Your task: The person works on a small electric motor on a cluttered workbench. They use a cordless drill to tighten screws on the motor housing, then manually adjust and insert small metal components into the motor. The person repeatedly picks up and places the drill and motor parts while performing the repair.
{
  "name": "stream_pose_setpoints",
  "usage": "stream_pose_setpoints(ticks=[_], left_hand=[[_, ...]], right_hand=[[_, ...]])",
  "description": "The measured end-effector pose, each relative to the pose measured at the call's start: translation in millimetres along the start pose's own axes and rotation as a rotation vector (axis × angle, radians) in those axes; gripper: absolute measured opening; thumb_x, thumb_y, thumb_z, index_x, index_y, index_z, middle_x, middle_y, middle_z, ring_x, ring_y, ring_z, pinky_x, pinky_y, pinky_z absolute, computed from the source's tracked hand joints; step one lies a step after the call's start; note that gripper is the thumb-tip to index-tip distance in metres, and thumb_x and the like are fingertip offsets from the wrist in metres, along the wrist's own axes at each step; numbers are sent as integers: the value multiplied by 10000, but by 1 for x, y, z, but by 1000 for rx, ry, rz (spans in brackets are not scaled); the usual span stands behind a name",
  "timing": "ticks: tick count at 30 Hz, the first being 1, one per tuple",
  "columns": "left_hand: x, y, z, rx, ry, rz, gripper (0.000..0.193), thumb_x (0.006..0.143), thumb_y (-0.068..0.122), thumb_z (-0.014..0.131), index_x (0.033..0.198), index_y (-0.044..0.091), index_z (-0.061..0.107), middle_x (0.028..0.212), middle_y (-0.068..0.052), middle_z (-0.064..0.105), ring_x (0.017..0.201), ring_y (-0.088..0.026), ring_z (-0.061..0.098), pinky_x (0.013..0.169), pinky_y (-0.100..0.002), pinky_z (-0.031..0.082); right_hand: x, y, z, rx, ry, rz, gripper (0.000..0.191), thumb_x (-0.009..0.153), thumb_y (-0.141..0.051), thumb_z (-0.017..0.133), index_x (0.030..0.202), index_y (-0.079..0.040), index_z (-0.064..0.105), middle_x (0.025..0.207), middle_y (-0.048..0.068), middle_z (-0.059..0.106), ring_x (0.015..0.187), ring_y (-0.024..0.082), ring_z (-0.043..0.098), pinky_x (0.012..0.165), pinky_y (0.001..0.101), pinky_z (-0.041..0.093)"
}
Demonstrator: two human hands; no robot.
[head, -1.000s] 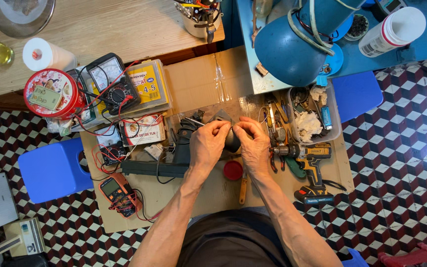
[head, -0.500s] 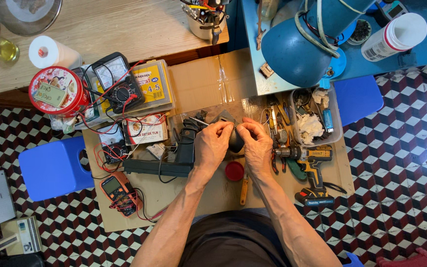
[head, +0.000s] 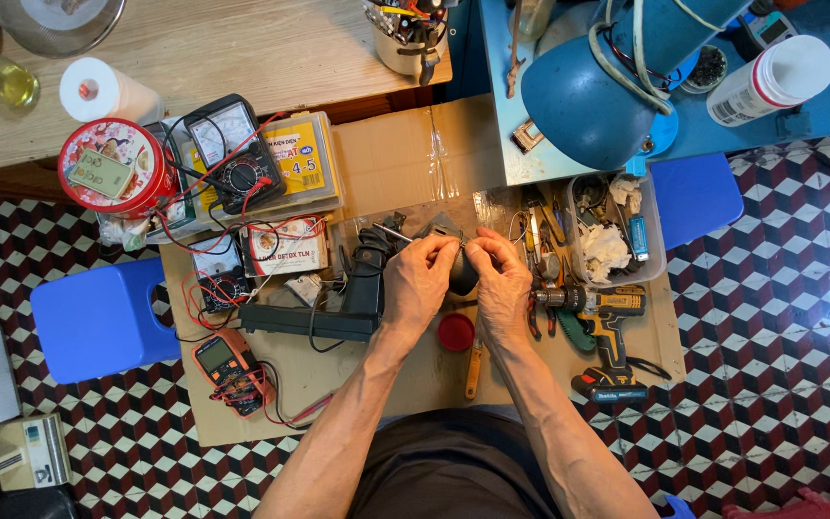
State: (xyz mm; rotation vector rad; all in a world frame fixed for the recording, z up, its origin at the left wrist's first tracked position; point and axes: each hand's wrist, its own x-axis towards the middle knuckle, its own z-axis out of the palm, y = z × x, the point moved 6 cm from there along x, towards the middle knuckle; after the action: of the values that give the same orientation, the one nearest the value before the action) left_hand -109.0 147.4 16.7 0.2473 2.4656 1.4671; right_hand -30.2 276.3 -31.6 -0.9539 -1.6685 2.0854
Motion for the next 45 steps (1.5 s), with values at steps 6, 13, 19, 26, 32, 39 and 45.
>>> stream_pose_setpoints(ticks=[6,13,19,26,32,39,45], left_hand=[[0,1,0,-3,-6,3,199,937,229,701,1014,61,776,862,-115,757,723,-197,750,650,-306,568],[-3,3,-1,-9,-5,2,201,939,226,702,1018,58,780,865,-106,759,706,-180,741,632,-301,565],[-10,-3,6,-73,-73,-65,201,951,214,700,1036,50,778,770,-59,752,587,-104,672,537,-267,532],[-14,-11,10,-97,-96,-110,224,952,220,710,1055,33,778,733,-21,724,570,-55,631,514,-238,510],[-13,-12,12,-112,-75,-90,213,952,204,712,1053,30,781,732,-14,715,571,-55,625,513,-238,510],[-12,-11,10,-83,-68,-69,210,953,210,709,1044,34,778,728,-8,719,567,-55,637,520,-238,525],[-11,-10,9,-99,-84,-87,213,956,215,709,1044,36,781,722,-3,709,566,-49,628,517,-234,512]], right_hand=[[2,7,0,53,33,0,188,916,-159,725,1005,3,759,1379,127,622,1253,195,586,1062,335,472],[1,15,-1,10,67,-40,212,914,-179,727,991,16,760,1375,148,627,1249,207,593,1073,335,453],[-7,25,-5,46,90,-42,219,915,-187,717,990,15,759,1389,166,614,1259,220,589,1061,324,443],[-14,20,-3,30,121,-121,195,927,-178,707,988,3,747,1352,183,626,1247,229,598,1046,340,462],[-22,6,-3,-121,147,-169,170,935,-167,704,972,-4,729,1334,170,650,1208,230,623,1030,334,472],[-15,4,-2,-179,123,-213,176,932,-170,705,994,-6,726,1294,163,669,1164,240,646,996,343,500],[-2,3,-6,-198,-8,-196,217,938,-214,724,978,0,726,1257,152,696,1129,212,667,979,329,510]])
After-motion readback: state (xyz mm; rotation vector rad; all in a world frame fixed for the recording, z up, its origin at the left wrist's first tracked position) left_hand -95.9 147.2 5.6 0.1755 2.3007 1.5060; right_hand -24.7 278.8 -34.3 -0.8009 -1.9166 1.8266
